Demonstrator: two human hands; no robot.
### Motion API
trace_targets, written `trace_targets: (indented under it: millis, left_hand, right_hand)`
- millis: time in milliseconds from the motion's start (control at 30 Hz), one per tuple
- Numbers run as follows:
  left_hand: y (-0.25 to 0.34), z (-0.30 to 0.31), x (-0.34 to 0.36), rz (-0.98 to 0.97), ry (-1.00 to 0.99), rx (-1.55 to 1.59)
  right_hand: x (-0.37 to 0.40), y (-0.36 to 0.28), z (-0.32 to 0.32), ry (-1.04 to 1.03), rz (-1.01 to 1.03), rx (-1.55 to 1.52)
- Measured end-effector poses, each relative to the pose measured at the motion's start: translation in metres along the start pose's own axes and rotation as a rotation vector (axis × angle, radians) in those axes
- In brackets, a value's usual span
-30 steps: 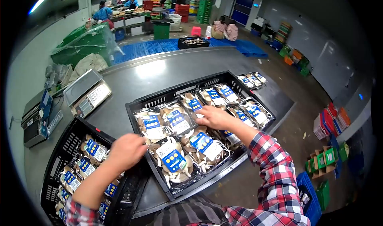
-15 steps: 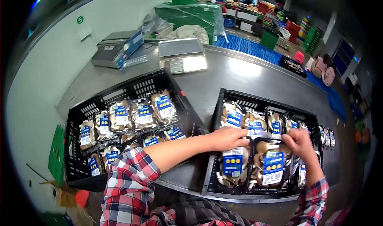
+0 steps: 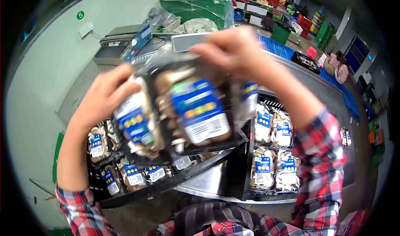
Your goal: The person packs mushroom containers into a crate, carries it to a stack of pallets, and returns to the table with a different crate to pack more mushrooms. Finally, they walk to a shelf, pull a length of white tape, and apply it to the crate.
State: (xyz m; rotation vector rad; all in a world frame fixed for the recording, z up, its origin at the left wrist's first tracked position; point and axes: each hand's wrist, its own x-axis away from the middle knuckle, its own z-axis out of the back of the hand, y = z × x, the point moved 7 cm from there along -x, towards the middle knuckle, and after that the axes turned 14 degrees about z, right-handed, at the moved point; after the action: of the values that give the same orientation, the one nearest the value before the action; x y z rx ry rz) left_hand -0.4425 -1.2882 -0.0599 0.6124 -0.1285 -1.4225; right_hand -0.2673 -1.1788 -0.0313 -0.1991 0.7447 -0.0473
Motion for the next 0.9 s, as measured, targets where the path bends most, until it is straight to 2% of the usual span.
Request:
trace_targets:
  millis: [67,133,200,267,333,400,433,467,500,533,567,600,633,667,733,800,833,867,900]
  left_hand:
    - [-0.048,-0.007,0.013,0.142,-0.01,-0.072]
    - [-0.095,-0.034,0.026,0.286,-0.099,0.038]
    - [-0.139,-0.08,0.043,0.303,-0.124,-0.049]
    - [-0.158,-0.133,0.062,0.4,-0.264,-0.123]
    - [-0.179,-0.183,0.076,0.266,-0.162,-0.129]
    - [-0.197,-0.204,0.074,0.408,-0.327,0.021]
    - [-0.202,-0.208,0.073,0.34,-0.345,-0.035]
    - [-0.188,-0.201,0.068,0.356,-0.385,-0.024]
    - [-0.177,-0.202,0.063,0.359,-0.466,-0.145]
    - [-0.182,-0.201,0.055,0.318,-0.461,-0.521]
    - [-0.166,-0.195,0.042,0.164,-0.4,-0.741]
    - [-0.148,-0.188,0.028,0.086,-0.318,-0.717]
    - [-0.125,-0.179,0.013,-0.043,-0.131,-0.56]
    - [-0.061,-0.163,0.008,-0.136,0.005,-0.326]
    - [0.002,-0.166,-0.006,-0.28,-0.026,-0.011]
    - [0.075,-0.179,-0.005,-0.392,-0.071,0.126]
    - [0.11,-0.191,-0.003,-0.496,-0.105,0.179]
    - [0.14,-0.206,-0.001,-0.523,-0.15,0.216]
    - [0.168,-0.224,0.002,-0.58,-0.177,0.254]
  right_hand:
    - [-0.018,0.003,-0.058,-0.094,0.131,0.036]
    - [-0.011,0.027,-0.122,-0.218,-0.023,-0.197]
    - [0.011,0.042,-0.183,-0.452,-0.079,-0.276]
    - [0.051,0.049,-0.236,-0.662,-0.126,-0.266]
    - [0.094,0.073,-0.299,-0.696,-0.066,-0.22]
    - [0.111,0.105,-0.346,-0.746,-0.037,-0.185]
    - [0.111,0.106,-0.356,-0.797,-0.014,-0.084]
    - [0.107,0.098,-0.358,-0.826,0.09,-0.036]
    - [0.09,0.068,-0.289,-0.528,0.088,-0.05]
    - [0.075,0.061,-0.277,-0.566,0.085,0.034]
    - [0.066,0.037,-0.225,-0.232,0.25,-0.008]
    - [0.07,0.033,-0.185,-0.205,0.196,0.147]
    - [0.083,0.033,-0.143,-0.249,0.06,0.1]
    - [0.101,0.032,-0.1,-0.288,-0.061,0.044]
    - [0.165,0.045,-0.036,-0.122,-0.127,0.216]
    - [0.25,0.059,0.04,-0.058,-0.28,0.301]
    - [0.294,0.074,0.068,-0.25,-0.501,0.375]
    - [0.342,0.079,0.103,-0.308,-0.647,0.467]
    - [0.391,0.081,0.138,-0.282,-0.755,0.573]
